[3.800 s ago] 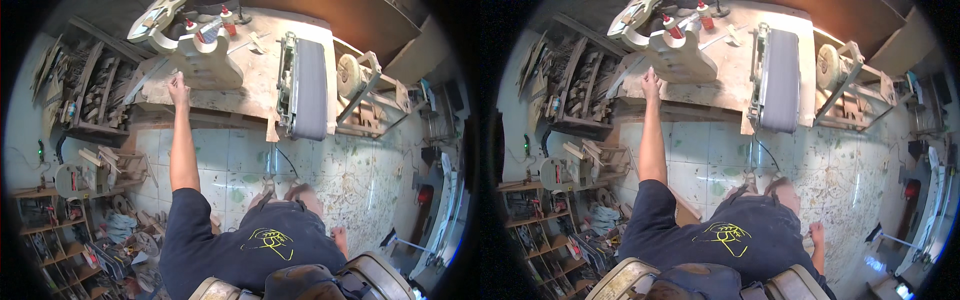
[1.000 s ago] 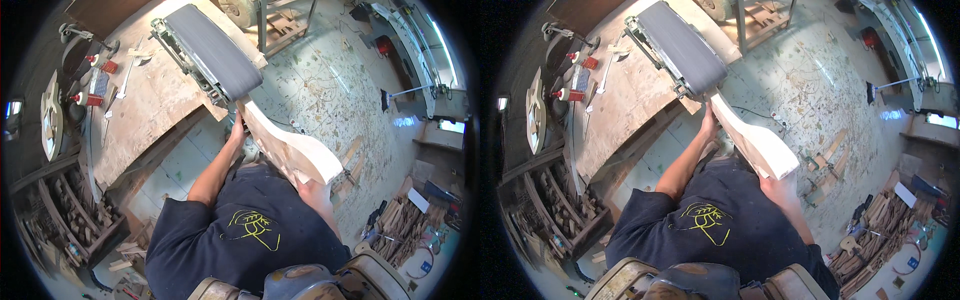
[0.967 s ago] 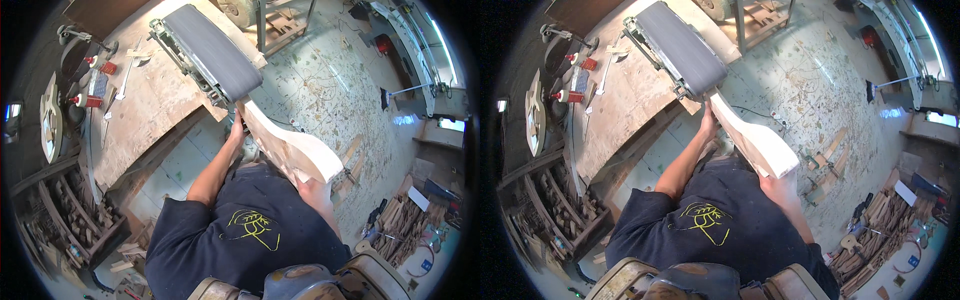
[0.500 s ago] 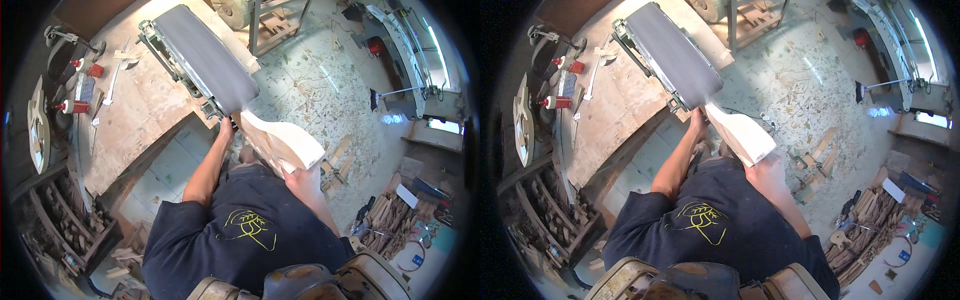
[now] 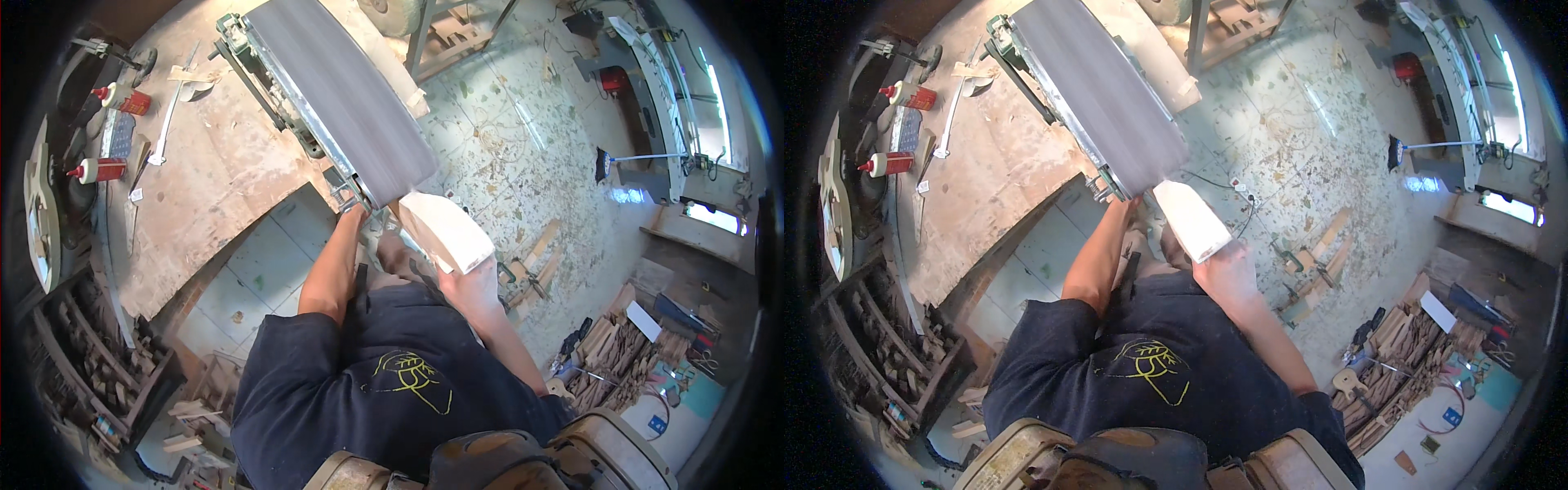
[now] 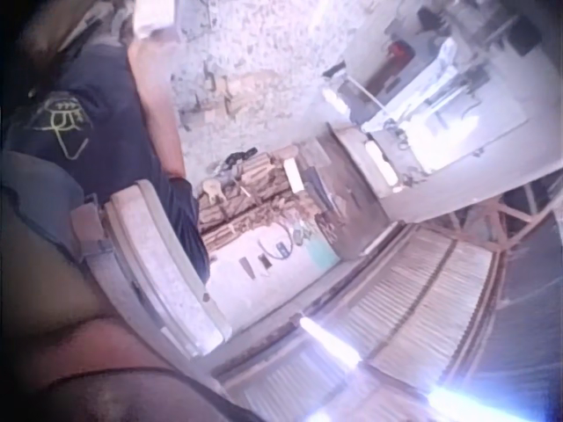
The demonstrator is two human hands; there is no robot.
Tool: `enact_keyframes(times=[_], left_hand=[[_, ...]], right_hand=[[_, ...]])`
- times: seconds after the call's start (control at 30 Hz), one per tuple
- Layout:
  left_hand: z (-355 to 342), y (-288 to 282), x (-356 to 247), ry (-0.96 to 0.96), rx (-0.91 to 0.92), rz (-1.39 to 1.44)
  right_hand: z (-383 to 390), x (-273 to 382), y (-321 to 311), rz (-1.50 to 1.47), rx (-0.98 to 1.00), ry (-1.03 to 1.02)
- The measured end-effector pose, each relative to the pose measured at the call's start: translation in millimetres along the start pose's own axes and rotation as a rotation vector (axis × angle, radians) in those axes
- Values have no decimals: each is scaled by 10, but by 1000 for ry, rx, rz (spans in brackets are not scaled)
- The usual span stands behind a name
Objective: The person sands the edges and contours of a wooden guitar body using a stationary belt sander, turning the body over and repositioning it several times to reach different sections.
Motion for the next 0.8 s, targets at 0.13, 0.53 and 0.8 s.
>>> enact_keyframes(times=[0.13, 0.53, 0.8], left_hand=[[-31, -38, 65, -55, -12, 19], [74, 12, 477, -220, -22, 76], [-69, 85, 771, -297, -25, 104]], right_hand=[[-13, 100, -23, -68, 116, 118], [-87, 27, 100, 165, 334, 303], [-92, -135, 205, 258, 333, 252]])
Point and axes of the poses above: each hand's wrist, its own z-axis away from the middle knuckle, its own y-axis out of the palm, x = y × z, the point moved 3 cm from there along -z, towards the middle knuckle, and after that the axes turned 5 degrees about -x, right-handed, at the moved point
